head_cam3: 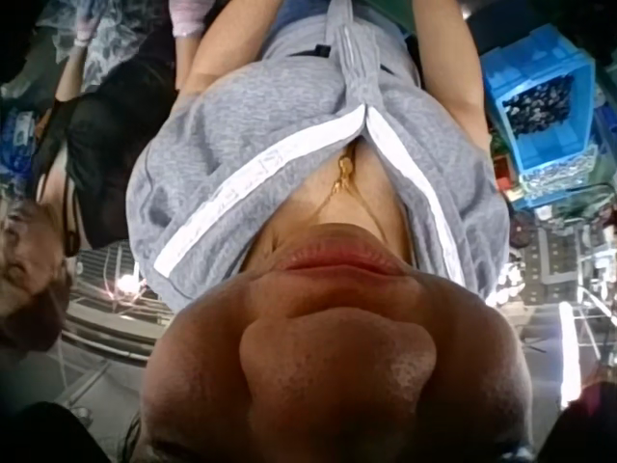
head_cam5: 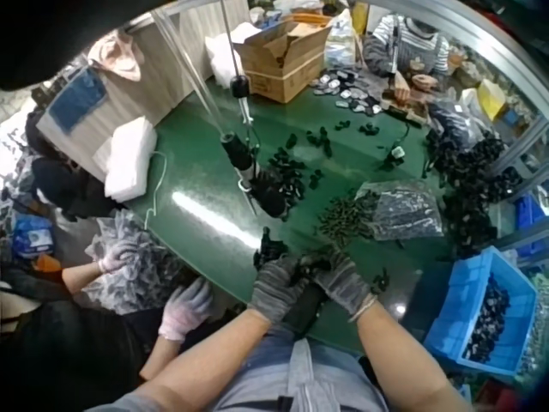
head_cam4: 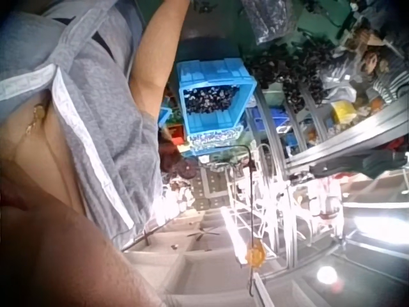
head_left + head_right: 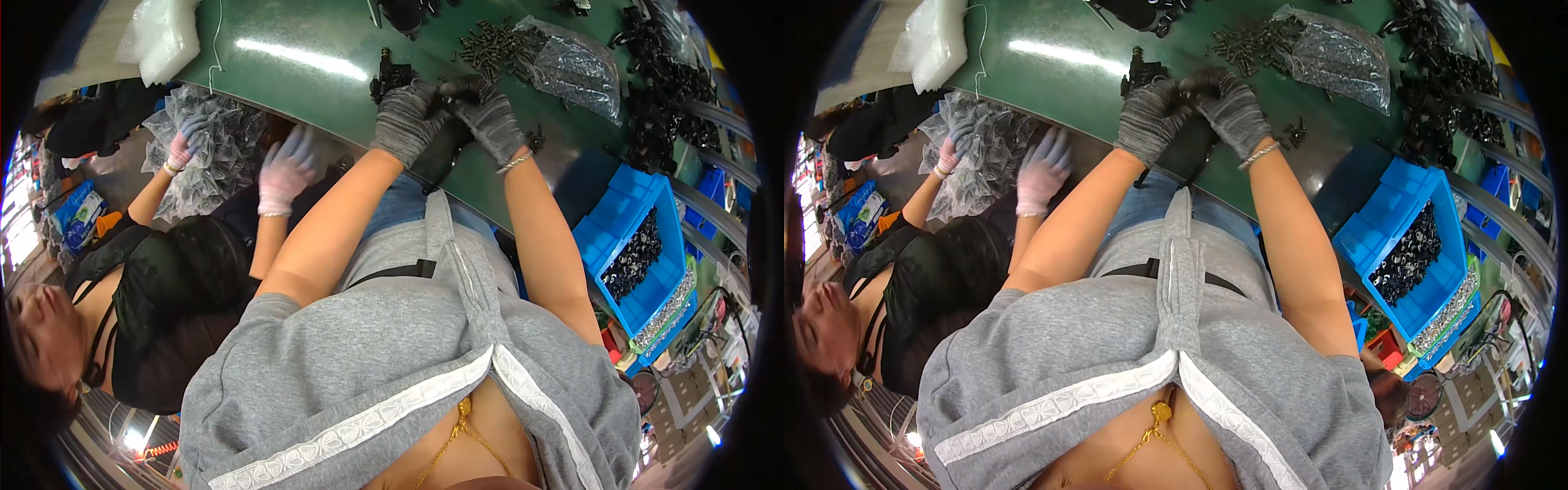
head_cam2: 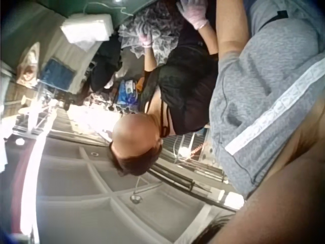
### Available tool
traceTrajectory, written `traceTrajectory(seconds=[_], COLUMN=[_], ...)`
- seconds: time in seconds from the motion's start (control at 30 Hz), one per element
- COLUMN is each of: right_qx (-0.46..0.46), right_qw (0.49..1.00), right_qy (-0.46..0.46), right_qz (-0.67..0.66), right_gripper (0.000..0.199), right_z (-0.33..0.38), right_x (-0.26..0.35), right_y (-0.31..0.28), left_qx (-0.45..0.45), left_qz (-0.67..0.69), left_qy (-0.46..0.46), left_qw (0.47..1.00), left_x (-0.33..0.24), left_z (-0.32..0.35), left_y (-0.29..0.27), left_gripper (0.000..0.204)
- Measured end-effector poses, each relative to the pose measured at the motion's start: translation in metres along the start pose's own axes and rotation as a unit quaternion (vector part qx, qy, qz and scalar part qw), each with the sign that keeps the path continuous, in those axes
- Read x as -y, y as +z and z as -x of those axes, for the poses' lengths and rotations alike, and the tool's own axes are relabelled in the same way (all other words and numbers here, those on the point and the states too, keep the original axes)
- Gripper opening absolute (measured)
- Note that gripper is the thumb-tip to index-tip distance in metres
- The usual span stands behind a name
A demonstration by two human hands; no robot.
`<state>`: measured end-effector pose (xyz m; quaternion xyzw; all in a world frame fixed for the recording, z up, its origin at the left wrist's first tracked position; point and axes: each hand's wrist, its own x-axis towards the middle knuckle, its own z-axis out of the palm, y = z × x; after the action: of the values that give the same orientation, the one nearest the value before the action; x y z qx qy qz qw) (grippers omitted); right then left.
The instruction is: Manually assemble and bag small black plastic components at a workstation.
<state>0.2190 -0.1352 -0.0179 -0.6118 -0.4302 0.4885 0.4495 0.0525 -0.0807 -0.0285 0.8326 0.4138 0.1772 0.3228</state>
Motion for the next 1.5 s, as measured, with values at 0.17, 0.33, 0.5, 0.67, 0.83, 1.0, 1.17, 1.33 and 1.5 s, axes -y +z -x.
traceTrajectory(seconds=[0.17,0.33,0.5,0.67,0.83,1.0,1.17,1.33,1.5], right_qx=[0.078,-0.009,-0.050,-0.055,-0.037,-0.080,-0.180,-0.098,-0.030], right_qw=[0.992,0.980,0.958,0.868,0.853,0.885,0.873,0.802,0.770], right_qy=[0.017,0.088,0.049,-0.027,-0.039,-0.085,0.064,0.130,0.139], right_qz=[0.094,0.180,0.277,0.492,0.519,0.451,0.449,0.574,0.622], right_gripper=[0.030,0.035,0.032,0.032,0.032,0.027,0.029,0.034,0.036], right_z=[0.015,0.009,0.020,0.021,0.021,0.040,0.073,0.083,0.070], right_x=[0.037,0.021,0.006,-0.011,-0.010,0.001,-0.089,-0.081,-0.087], right_y=[0.000,0.008,0.007,0.013,0.014,-0.002,-0.094,-0.083,-0.087], left_qx=[0.011,0.060,0.033,0.101,0.140,0.177,0.155,0.131,0.106], left_qz=[-0.143,-0.186,-0.029,0.114,0.127,0.148,0.120,0.115,0.097], left_qy=[0.044,0.047,0.054,-0.066,-0.038,-0.040,-0.058,-0.037,-0.031], left_qw=[0.989,0.980,0.998,0.986,0.981,0.972,0.979,0.984,0.989], left_x=[0.014,0.005,0.017,0.017,0.036,0.049,0.036,0.040,0.031], left_z=[-0.006,-0.020,-0.015,-0.010,-0.024,-0.022,-0.019,-0.016,-0.013], left_y=[0.004,0.004,0.005,0.002,0.017,0.021,0.016,0.017,0.016], left_gripper=[0.028,0.031,0.042,0.041,0.034,0.032,0.037,0.036,0.036])
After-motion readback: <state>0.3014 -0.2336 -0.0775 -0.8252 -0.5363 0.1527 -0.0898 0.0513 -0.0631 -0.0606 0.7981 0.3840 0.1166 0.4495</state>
